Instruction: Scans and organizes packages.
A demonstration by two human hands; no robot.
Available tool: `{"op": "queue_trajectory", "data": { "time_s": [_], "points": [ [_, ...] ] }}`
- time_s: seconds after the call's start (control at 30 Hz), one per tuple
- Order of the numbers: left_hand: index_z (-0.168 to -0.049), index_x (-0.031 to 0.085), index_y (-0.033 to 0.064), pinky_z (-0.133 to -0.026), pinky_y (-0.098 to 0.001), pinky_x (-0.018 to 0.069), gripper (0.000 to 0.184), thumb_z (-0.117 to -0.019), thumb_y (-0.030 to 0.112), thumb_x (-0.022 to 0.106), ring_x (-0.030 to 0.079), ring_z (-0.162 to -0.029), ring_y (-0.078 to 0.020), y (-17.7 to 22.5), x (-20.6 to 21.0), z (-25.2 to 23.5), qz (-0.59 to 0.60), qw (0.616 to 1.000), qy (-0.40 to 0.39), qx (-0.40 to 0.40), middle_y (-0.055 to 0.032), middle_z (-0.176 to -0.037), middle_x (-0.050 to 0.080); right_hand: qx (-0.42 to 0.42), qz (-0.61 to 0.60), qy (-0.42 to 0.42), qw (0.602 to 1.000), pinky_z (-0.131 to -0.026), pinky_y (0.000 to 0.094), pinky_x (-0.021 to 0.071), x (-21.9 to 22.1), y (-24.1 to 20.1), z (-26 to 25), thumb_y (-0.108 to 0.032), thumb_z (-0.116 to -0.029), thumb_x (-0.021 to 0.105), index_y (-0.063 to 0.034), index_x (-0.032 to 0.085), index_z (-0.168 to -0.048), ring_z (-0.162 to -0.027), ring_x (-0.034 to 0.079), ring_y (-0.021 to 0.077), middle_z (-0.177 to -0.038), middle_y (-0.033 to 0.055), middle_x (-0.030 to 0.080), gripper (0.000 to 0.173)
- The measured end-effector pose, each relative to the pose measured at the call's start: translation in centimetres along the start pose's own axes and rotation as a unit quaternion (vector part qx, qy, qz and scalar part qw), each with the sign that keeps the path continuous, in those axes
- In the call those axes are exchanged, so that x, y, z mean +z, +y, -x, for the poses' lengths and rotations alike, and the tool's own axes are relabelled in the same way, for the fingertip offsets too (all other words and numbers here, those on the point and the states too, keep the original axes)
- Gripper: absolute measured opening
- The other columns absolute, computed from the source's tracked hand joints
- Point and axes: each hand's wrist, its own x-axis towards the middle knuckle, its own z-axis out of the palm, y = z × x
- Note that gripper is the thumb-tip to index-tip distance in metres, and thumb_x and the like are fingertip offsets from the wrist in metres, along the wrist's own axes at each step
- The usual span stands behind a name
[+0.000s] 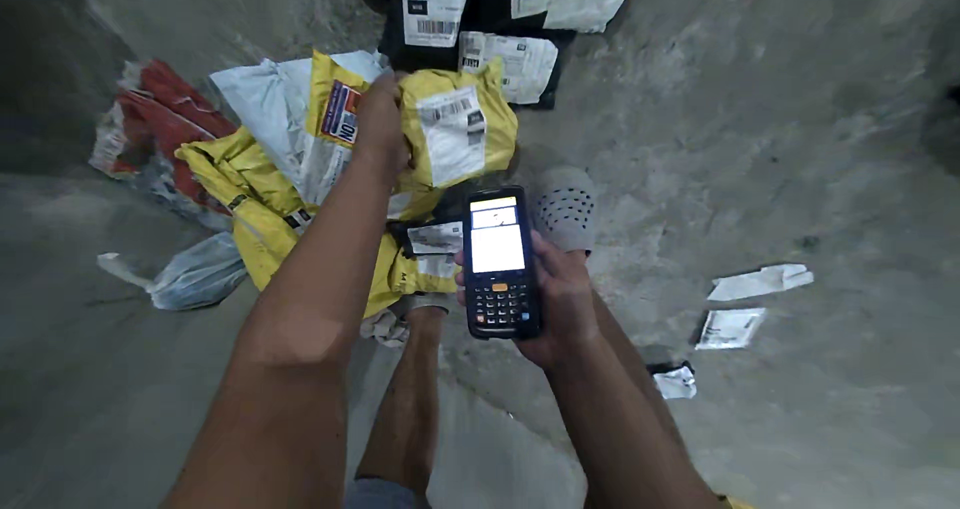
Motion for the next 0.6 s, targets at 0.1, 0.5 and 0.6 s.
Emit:
{"op": "queue_trajectory", "data": {
  "time_s": [0.1,0.5,0.6],
  "points": [
    [-0.130,0.059,0.0067,-0.093,-0.0475,0.0584,0.045,-0.1049,0.042,0.050,0.066,-0.112,-0.0212,1.2,0.5,-2.2,-0.006,1.000,-0.001,0.007,-0.0103,-0.121,0.067,0.011,0.011,0.014,1.000,-0.084,0.0516,0.0600,0.0,0.2,-0.3,-0.052,-0.1087,0.014,-0.0055,0.050,-0.138,-0.099,0.070,0.0388,-0.118,0.0277,0.065,0.066],
    [-0.123,0.063,0.0031,-0.083,-0.0476,0.0587,0.041,-0.1008,0.038,0.059,0.069,-0.093,-0.0228,1.8,0.1,1.1,-0.376,0.864,-0.304,-0.138,-0.0135,-0.106,0.070,-0.023,0.019,0.031,0.999,-0.082,0.0498,0.0604,0.3,-0.8,-0.3,-0.057,-0.1074,0.015,-0.0107,0.052,-0.138,-0.097,0.070,0.0361,-0.116,0.0241,0.066,0.067],
    [-0.116,0.067,-0.0010,-0.085,-0.0591,0.0508,0.047,-0.1022,0.044,0.059,0.064,-0.095,-0.0325,-0.5,1.4,1.7,-0.504,0.770,-0.377,-0.106,-0.0205,-0.104,0.067,-0.028,0.006,0.038,0.999,-0.083,0.0514,0.0599,0.4,-1.1,-0.3,-0.056,-0.1077,0.015,-0.0119,0.052,-0.139,-0.100,0.070,0.0362,-0.118,0.0236,0.066,0.065]
  ]
}}
